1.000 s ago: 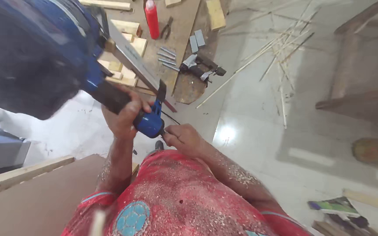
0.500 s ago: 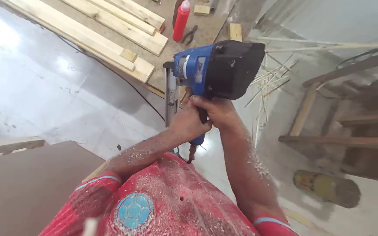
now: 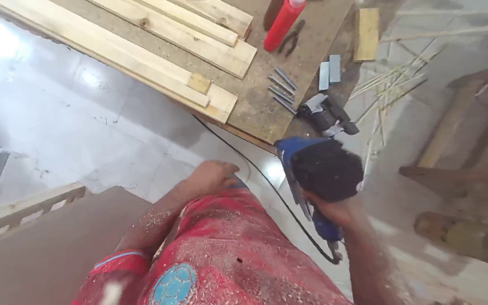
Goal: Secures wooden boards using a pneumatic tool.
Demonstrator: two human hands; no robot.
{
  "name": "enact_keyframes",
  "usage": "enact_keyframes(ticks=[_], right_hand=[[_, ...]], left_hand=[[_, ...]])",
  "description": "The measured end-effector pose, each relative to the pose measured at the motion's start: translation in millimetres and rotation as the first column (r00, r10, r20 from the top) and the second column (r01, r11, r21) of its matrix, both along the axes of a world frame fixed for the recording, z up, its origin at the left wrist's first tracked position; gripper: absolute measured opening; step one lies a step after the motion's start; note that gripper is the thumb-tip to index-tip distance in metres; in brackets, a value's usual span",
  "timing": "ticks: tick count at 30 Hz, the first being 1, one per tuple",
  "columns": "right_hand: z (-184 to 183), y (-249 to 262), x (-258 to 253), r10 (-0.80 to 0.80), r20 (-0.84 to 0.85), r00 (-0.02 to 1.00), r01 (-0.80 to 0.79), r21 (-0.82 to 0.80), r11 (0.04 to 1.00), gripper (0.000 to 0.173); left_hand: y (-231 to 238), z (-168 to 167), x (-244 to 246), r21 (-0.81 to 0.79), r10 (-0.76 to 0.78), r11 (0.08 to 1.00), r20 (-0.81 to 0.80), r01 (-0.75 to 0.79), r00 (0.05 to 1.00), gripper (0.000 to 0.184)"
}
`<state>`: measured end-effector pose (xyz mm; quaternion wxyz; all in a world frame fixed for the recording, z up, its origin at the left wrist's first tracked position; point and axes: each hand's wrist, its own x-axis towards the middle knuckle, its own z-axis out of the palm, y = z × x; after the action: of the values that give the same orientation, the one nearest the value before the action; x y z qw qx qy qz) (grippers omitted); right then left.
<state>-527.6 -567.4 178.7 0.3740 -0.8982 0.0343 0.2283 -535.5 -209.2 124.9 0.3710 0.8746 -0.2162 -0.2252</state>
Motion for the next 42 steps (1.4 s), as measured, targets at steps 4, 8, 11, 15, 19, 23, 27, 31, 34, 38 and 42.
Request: enact_keyframes(ticks=[4,8,11,15,19,23,27,31,34,38,42], right_hand=[[-33,26,-10,-0.082,-0.156,0.984,0.088,0.032,0.996,0.041],[-36,56,5,-0.03,-0.113,0.993,0.045,0.133,0.99,0.047],[21,109,64,-0.115,-0.363,0.925,0.168,0.117,0.979,0.029],[19,150,82,-0.254,-0.274,0.927,0.319,0.224,0.921,0.037],[5,190,72,-0.397,-0.233,0.887,0.44,0.17,0.882,0.046],[36,271,94,-0.644,-0.347,0.682,0.689,0.011,0.724,0.039],[14,318,62,-0.772,-0.321,0.549,0.82,0.028,0.572,0.037],[1,350,71,-0.818,-0.321,0.477,0.871,0.049,0.489,0.033],[13,368,110,-0.83,-0.355,0.431,0.88,-0.04,0.474,0.032],[0,356,107,-0.775,-0.395,0.494,0.832,-0.043,0.553,0.028],[-36,336,50,-0.705,-0.319,0.634,0.764,0.118,0.634,0.025]], left_hand=[[76,-33,63,0.161,0.197,0.969,-0.029,-0.19,0.98,0.046],[136,-47,150,0.284,0.239,0.925,0.082,-0.252,0.968,0.063],[159,-51,224,0.404,0.114,0.902,0.117,-0.152,0.987,0.085],[170,-78,289,0.558,-0.162,0.824,0.055,0.104,0.985,0.116],[179,-99,319,0.513,-0.282,0.824,0.005,0.239,0.96,0.121],[191,-115,333,0.431,-0.365,0.835,-0.031,0.342,0.931,0.123],[194,-115,342,0.4,-0.413,0.821,-0.075,0.407,0.907,0.124],[188,-118,344,0.439,-0.423,0.798,-0.079,0.413,0.903,0.126],[184,-115,341,0.456,-0.414,0.788,-0.106,0.415,0.904,0.12],[177,-116,340,0.474,-0.379,0.79,-0.122,0.39,0.917,0.116],[182,-121,335,0.411,-0.381,0.828,-0.084,0.38,0.921,0.115]])
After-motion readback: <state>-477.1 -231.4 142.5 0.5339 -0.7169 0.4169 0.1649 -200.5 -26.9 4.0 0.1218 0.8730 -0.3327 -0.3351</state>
